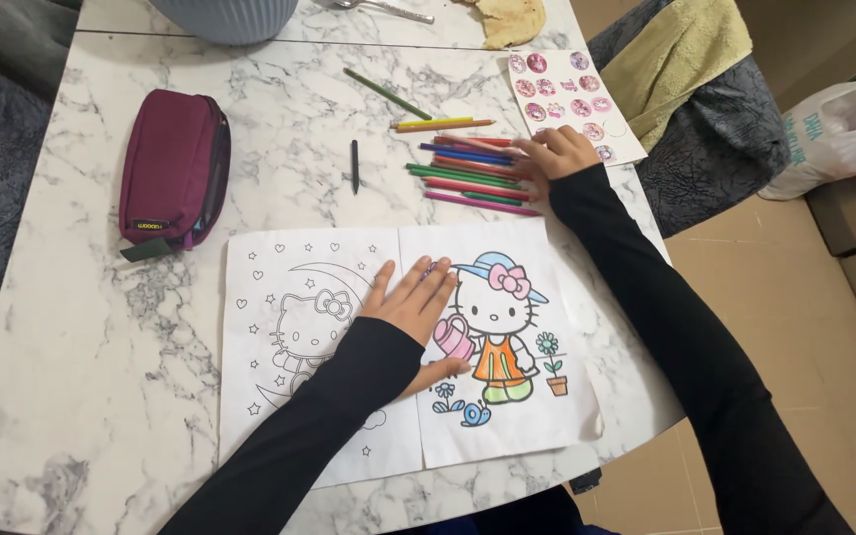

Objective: Color a Hello Kitty coloring page using colored pencils.

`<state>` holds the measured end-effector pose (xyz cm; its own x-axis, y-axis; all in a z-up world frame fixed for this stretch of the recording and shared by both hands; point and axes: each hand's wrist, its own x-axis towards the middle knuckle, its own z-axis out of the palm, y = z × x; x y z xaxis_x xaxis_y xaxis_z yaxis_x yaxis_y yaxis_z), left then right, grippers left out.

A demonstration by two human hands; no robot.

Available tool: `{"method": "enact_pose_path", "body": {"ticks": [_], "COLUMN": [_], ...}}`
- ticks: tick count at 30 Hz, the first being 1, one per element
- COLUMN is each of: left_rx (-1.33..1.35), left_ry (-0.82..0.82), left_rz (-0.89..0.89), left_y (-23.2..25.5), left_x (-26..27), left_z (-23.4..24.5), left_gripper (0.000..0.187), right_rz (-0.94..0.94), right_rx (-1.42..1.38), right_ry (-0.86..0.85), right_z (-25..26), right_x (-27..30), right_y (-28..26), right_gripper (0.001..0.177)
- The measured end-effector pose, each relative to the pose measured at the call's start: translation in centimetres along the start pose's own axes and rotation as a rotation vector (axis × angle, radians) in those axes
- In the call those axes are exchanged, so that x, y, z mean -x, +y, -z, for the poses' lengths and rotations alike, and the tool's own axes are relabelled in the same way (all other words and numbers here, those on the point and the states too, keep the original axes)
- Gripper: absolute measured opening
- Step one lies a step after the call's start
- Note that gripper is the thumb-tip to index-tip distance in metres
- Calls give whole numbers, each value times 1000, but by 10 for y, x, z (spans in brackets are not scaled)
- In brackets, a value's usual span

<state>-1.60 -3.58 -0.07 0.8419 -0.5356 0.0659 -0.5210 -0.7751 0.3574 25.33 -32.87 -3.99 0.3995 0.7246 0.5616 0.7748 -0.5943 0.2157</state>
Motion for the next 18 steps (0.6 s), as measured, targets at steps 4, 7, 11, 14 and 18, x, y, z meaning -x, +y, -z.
{"method": "enact_pose_path", "body": {"ticks": [4, 7, 11, 14, 18], "left_rx": [-45, 14, 13, 1, 3], "left_ry": [-2, 14, 32, 35, 19], "left_rz": [38, 44, 42, 37, 48], "left_y": [-7, -10, -9, -10, -11], "left_x": [-2, -3, -1, -1, -3], "left_z": [0, 1, 2, 1, 0], "left_gripper": [103, 100, 99, 99, 100], "right_rz": [-12, 41, 31, 49, 16], "right_rx": [-370, -258, -231, -104, -84], "right_ry": [5, -32, -139, -153, -121], "right_z": [5, 8, 26, 22, 8], "right_x": [-7, -12, -20, -23, -20], "right_y": [-28, -42, -51, -53, -41], "right_gripper": [18, 10, 7, 7, 14]}}
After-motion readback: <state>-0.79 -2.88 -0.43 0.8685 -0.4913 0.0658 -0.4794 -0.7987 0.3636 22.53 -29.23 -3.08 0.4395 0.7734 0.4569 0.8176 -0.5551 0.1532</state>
